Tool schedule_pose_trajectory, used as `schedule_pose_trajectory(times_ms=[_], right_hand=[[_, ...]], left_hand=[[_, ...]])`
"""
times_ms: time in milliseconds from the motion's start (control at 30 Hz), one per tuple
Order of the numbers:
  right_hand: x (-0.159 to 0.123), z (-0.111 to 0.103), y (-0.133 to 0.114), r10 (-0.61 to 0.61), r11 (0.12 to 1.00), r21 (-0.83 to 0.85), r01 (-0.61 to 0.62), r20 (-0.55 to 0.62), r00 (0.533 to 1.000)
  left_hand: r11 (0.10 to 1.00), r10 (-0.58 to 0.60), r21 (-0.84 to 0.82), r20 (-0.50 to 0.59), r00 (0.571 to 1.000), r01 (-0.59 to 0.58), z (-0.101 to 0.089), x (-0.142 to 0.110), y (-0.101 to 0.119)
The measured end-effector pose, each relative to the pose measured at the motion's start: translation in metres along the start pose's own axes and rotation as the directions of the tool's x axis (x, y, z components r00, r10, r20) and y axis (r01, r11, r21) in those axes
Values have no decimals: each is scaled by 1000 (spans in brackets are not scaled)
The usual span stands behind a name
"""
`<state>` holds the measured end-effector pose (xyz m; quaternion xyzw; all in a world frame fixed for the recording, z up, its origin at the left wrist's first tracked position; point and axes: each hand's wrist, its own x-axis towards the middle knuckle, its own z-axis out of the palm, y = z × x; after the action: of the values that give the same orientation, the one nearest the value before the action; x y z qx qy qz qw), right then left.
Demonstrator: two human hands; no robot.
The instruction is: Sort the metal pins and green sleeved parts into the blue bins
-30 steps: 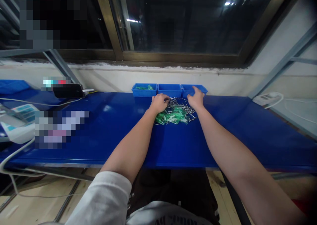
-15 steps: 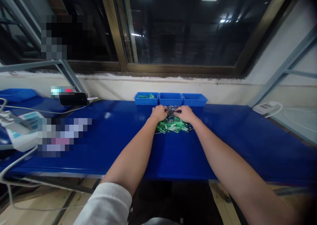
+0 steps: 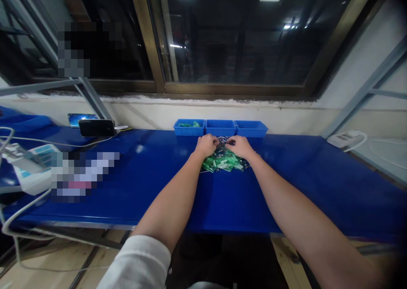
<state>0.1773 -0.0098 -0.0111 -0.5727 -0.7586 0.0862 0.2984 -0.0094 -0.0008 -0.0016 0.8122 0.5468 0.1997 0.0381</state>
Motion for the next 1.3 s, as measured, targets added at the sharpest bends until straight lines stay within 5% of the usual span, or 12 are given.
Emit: schedule_pose_trajectory(times_ms=[133, 267, 500, 1000, 1200, 1300], right_hand=[[4, -3, 4, 25, 999, -22, -29, -182, 983], [16, -16, 5, 156, 973, -111, -202, -329, 931], [44, -33, 3, 189, 895, -392, -211, -94, 977], [38, -21, 8, 47, 895, -445, -19, 52, 998], [36, -25, 10, 60, 958, -273, -83, -91, 994], [28, -41, 2, 51, 984, -155, -88, -225, 973]], left_hand=[[1000, -2, 3, 39, 999, 2, -1, -1, 2], [1000, -19, -21, 70, 997, 20, -1, -1, 4], [998, -37, -39, 80, 996, 40, -3, -2, 8], [999, -7, -52, 77, 997, 11, -6, -4, 11], [997, -25, -65, 76, 997, 30, -1, -4, 8], [988, -15, -155, -105, 994, -1, -11, 5, 9]])
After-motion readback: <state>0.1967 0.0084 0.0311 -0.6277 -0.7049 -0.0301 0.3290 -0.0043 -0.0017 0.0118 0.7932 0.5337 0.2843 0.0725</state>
